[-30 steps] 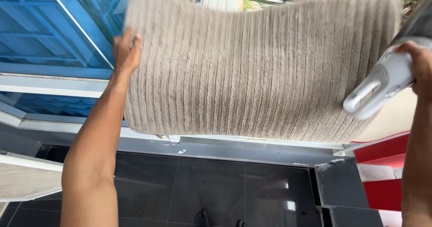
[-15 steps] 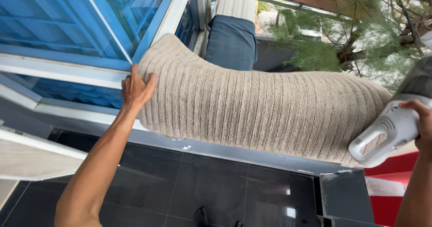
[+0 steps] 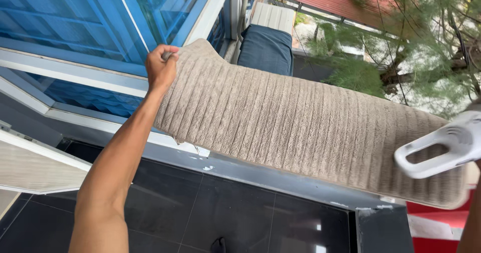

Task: The person cleans a small mat using a handheld vacuum cleaner by moving the nozzle across the surface of the mat while it hangs over a railing.

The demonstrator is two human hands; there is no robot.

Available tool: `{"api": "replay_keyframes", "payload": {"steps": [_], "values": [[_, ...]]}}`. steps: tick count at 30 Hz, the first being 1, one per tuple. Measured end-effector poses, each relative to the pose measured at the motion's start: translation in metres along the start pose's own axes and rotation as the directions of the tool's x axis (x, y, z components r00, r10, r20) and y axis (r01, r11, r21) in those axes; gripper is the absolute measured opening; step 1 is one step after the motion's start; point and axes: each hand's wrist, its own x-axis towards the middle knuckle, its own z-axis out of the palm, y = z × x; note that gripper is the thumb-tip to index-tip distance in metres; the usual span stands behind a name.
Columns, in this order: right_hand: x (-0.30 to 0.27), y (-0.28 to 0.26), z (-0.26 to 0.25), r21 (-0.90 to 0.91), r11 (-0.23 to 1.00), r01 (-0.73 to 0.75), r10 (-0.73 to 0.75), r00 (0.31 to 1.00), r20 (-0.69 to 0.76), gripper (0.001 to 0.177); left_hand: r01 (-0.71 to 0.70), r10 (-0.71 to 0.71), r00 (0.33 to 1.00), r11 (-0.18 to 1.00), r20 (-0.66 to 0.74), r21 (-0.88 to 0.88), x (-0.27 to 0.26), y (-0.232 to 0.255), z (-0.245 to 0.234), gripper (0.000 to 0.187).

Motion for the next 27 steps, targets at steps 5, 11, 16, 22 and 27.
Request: {"api": "replay_keyframes", "payload": {"steps": [5,11,16,22,27], "values": [[0.001,0.008,0.011,0.000,1.000,0.001,-0.001,1.000,0.003,0.064,-0.131,0.134,0.990,0.989,-0.049,0.068,0.054,-0.005,0.033,0.013],[0.010,0.000,0.009,-0.033,0.999,0.020,-0.020,1.000,0.006,0.068,0.145,-0.303,0.937,0.787,0.172,0.600,0.019,-0.032,0.050,0.050],[0.018,0.000,0.015,-0.050,0.998,0.025,-0.024,0.999,0.026,0.073,0.110,-0.222,0.969,0.773,0.105,0.624,0.007,-0.032,0.051,0.039],[0.021,-0.011,0.025,-0.042,0.998,0.045,-0.043,0.998,0.042,0.078,-0.026,0.022,1.000,0.907,0.016,0.420,0.031,-0.027,0.067,0.025],[0.010,-0.009,0.023,-0.056,0.997,0.051,-0.049,0.998,0.038,0.083,-0.041,0.071,0.995,0.930,-0.067,0.364,0.029,-0.031,0.079,0.013]]}}
